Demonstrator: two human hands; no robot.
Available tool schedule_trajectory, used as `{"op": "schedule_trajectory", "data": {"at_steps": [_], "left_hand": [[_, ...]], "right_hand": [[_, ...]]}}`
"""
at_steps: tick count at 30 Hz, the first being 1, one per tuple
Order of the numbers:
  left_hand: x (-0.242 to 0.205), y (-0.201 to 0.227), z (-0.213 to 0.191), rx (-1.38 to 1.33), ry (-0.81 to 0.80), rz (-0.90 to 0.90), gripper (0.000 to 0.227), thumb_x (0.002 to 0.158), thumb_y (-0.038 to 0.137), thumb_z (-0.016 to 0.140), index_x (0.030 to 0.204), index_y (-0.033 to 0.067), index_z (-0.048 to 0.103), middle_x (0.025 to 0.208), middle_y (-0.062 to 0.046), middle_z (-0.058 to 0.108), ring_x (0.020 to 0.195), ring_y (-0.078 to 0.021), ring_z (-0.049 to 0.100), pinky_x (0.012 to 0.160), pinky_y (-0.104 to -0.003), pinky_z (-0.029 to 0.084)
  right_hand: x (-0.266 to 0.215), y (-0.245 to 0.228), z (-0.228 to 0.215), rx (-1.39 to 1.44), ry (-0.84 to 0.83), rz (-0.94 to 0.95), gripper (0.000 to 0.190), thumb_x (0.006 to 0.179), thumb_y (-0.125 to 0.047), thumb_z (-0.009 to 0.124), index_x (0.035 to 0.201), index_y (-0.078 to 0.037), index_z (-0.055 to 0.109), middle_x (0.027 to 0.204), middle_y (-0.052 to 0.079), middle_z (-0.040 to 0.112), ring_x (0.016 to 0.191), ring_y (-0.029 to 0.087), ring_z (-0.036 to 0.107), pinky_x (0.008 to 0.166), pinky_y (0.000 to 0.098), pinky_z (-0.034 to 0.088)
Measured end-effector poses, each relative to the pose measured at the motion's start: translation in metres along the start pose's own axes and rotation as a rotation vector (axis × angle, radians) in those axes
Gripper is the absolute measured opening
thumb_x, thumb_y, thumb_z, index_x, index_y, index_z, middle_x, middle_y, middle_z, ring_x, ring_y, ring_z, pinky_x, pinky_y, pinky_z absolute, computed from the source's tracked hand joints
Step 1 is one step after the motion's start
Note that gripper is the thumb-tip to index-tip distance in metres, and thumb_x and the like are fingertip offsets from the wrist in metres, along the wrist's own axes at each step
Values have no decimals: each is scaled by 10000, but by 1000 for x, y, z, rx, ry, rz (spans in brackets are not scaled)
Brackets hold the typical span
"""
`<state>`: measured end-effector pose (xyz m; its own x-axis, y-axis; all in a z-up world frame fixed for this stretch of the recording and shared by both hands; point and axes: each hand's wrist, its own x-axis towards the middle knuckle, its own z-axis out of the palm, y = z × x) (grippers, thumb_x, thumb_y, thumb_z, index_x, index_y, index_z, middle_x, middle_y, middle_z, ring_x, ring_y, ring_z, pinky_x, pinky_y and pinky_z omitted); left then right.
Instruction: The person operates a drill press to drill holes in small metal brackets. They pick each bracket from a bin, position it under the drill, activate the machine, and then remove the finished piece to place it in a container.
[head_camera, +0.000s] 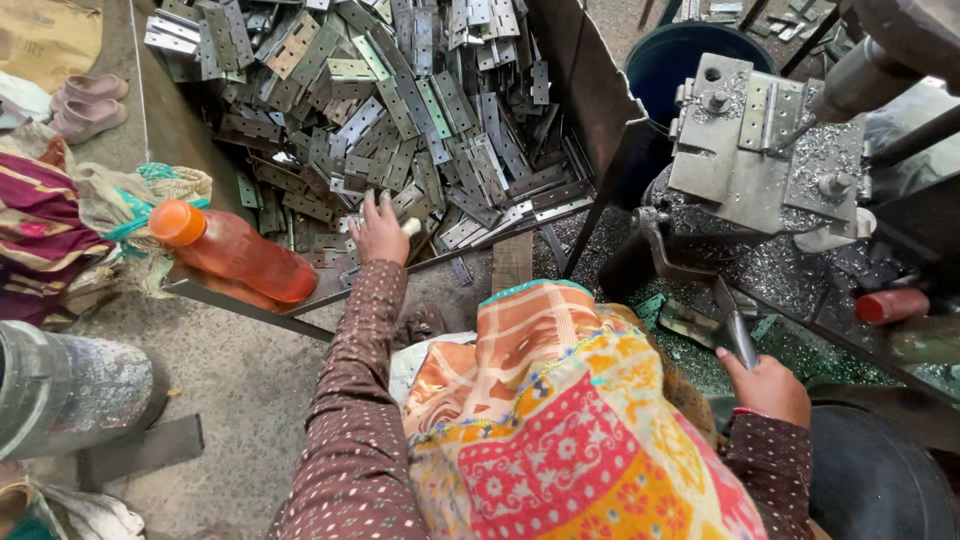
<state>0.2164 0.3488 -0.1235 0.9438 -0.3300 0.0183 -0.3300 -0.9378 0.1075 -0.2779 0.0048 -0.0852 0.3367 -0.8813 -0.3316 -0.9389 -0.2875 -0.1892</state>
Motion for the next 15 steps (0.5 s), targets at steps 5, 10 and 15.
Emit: {"op": "schedule_trajectory", "data": {"at_steps": [5,10,15], "left_hand": [[-13,-15,13,195,240,359,464,950,99,533,1412,117,499,1483,-130,493,1212,-273,611,1200,-518,269],[-2,-24,39,369,575,490,375,962,163,527,1306,41,612,1216,-166,666,1110,-272,660,1091,-391,444],[13,-40,60,164,546,514,194,1038,157,535,1139,37,649,1009,-118,703,970,-262,676,1077,-438,496]], "right_hand": [[-3,0,0,-28,35,-11,703,916,-688,604,935,-2,755,860,254,736,817,430,721,756,520,548],[-6,-2,-1,7,37,-5,669,915,-665,602,922,-13,750,832,250,736,794,424,724,738,520,544],[-3,-3,-3,14,40,-7,652,898,-662,614,925,-25,751,824,241,735,772,419,724,724,513,545]]}}
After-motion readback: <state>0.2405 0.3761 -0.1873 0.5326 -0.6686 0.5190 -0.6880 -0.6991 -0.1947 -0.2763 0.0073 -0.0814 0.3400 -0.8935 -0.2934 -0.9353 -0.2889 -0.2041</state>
